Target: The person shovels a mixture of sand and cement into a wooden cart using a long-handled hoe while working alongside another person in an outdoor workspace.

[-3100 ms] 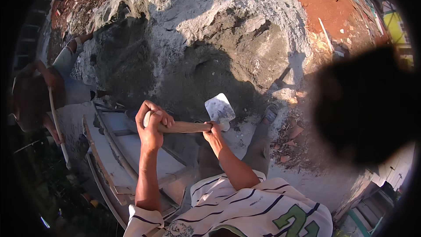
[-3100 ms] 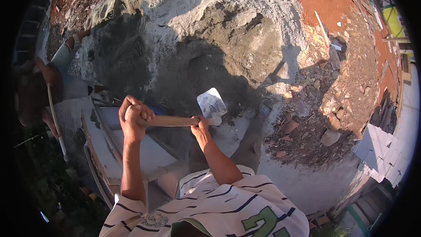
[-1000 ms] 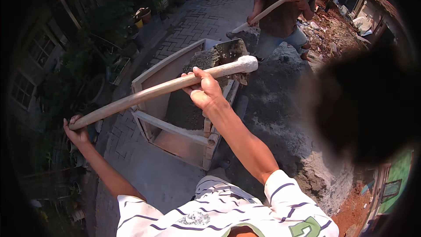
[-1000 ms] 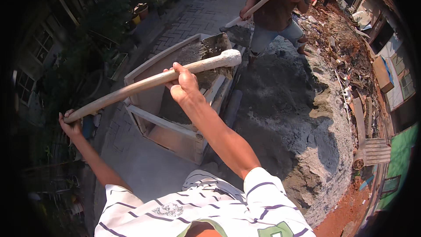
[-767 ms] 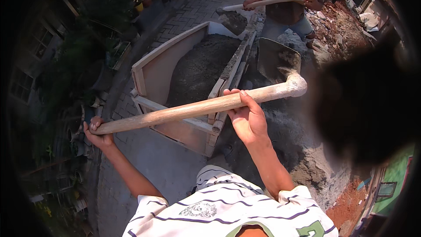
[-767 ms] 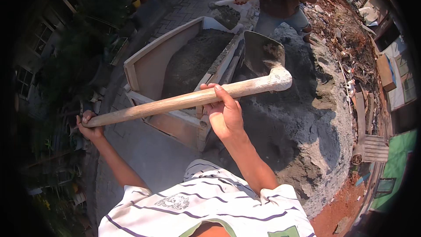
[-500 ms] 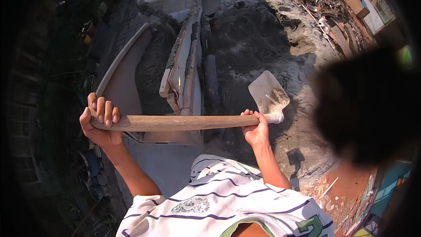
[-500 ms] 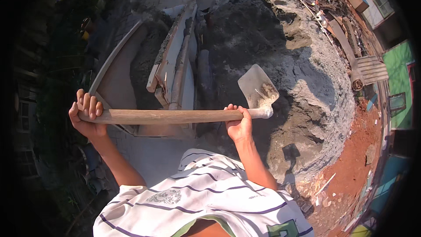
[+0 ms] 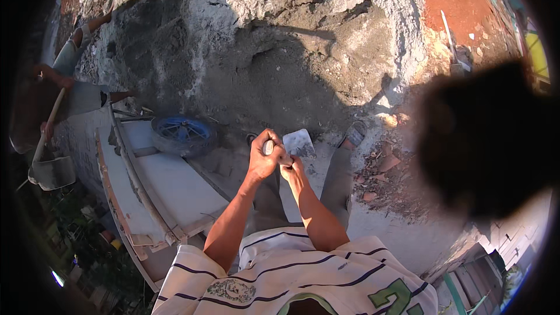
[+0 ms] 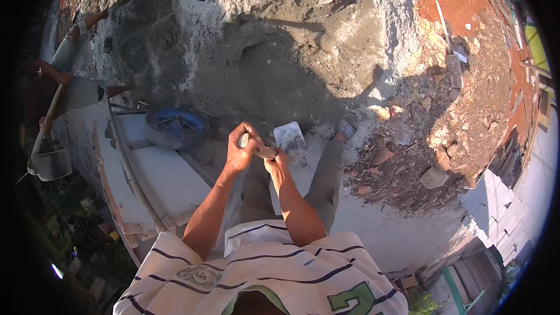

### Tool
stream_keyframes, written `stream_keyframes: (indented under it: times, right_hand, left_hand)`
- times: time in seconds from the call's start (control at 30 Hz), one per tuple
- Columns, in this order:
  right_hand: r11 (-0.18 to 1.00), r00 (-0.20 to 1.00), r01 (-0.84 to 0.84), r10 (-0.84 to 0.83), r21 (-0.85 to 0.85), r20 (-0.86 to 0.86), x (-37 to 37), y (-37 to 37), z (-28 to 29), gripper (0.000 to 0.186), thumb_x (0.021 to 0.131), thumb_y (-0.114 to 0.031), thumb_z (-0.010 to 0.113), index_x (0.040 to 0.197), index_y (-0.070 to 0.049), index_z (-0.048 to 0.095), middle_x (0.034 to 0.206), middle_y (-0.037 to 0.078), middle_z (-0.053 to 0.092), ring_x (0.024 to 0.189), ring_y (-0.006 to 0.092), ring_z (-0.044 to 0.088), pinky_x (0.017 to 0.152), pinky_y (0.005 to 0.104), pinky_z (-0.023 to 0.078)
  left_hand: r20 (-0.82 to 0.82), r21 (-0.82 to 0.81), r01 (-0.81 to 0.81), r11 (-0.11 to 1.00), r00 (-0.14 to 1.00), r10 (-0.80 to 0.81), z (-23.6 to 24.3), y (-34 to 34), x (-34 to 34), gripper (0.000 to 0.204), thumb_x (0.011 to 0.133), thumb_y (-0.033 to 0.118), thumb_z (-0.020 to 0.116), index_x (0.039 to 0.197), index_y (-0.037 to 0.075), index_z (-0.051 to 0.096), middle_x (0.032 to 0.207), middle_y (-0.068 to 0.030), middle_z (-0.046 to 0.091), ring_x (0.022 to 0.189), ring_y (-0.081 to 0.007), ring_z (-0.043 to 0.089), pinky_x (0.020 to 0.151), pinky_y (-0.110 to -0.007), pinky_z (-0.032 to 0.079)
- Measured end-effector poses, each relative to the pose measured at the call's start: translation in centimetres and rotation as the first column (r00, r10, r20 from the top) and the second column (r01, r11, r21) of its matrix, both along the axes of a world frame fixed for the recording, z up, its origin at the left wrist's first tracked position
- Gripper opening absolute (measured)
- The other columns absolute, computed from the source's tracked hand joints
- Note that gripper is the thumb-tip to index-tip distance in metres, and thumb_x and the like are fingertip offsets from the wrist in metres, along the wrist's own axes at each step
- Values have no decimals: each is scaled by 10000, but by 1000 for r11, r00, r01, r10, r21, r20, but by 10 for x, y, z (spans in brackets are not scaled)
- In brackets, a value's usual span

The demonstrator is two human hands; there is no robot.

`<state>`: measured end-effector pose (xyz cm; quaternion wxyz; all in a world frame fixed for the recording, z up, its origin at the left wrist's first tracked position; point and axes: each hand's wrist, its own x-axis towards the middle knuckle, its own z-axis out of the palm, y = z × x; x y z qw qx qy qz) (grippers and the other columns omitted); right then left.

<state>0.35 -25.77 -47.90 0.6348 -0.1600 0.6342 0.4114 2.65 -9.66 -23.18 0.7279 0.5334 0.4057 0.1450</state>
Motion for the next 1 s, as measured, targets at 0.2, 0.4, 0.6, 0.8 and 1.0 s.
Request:
stream_keyframes:
  times: [0.2, 0.4, 0.6, 0.8, 1.0]
  right_hand:
    - [988, 996, -60, 48, -143, -80, 48, -13, -2, 193, 920, -111, 375, 990, 39, 474, 979, 148, 580, 871, 261, 635, 716, 376, 578]
    - [991, 989, 81, -67, 108, -130, 184, 110, -110, 181, 876, -108, 432, 962, 49, 462, 888, 176, 576, 733, 265, 640, 591, 333, 572]
    - [893, 961, -206, 108, 400, 255, 214, 161, -92, 70, 780, -32, 505, 798, -7, 443, 702, 105, 519, 555, 225, 548, 546, 335, 510]
    - [871, 943, -202, 50, 447, 329, 187, 134, -22, 241, 827, -163, 598, 921, 16, 466, 807, 145, 549, 850, 271, 601, 785, 382, 523]
    - [929, 963, -203, 132, 309, 235, 148, 105, 102, 611, 847, -356, 617, 1175, 92, 361, 1133, 242, 530, 1018, 331, 567, 900, 439, 488]
  left_hand:
    - [-55, -178, 229, 957, 969, -242, -82, -13, 65, 94, 701, -47, 495, 738, 33, 462, 619, -61, 553, 574, -122, 566, 542, -273, 471]
    - [-55, -26, 223, 974, 973, -224, -100, 83, 202, 75, 739, -28, 490, 714, 38, 464, 588, -63, 540, 543, -152, 546, 546, -286, 458]
    - [-47, 331, 283, 900, 958, -284, -70, 75, 183, 84, 739, -28, 500, 735, 51, 474, 693, -30, 568, 651, -87, 537, 624, -253, 471]
    - [-74, 374, 231, 898, 973, -219, -20, 55, 137, 110, 736, 2, 568, 775, 56, 480, 756, -30, 562, 710, -93, 531, 640, -252, 456]
    - [138, 253, -61, 965, 990, 27, 126, 67, 61, 107, 751, -37, 491, 798, 39, 432, 674, -59, 566, 622, -111, 551, 622, -283, 483]
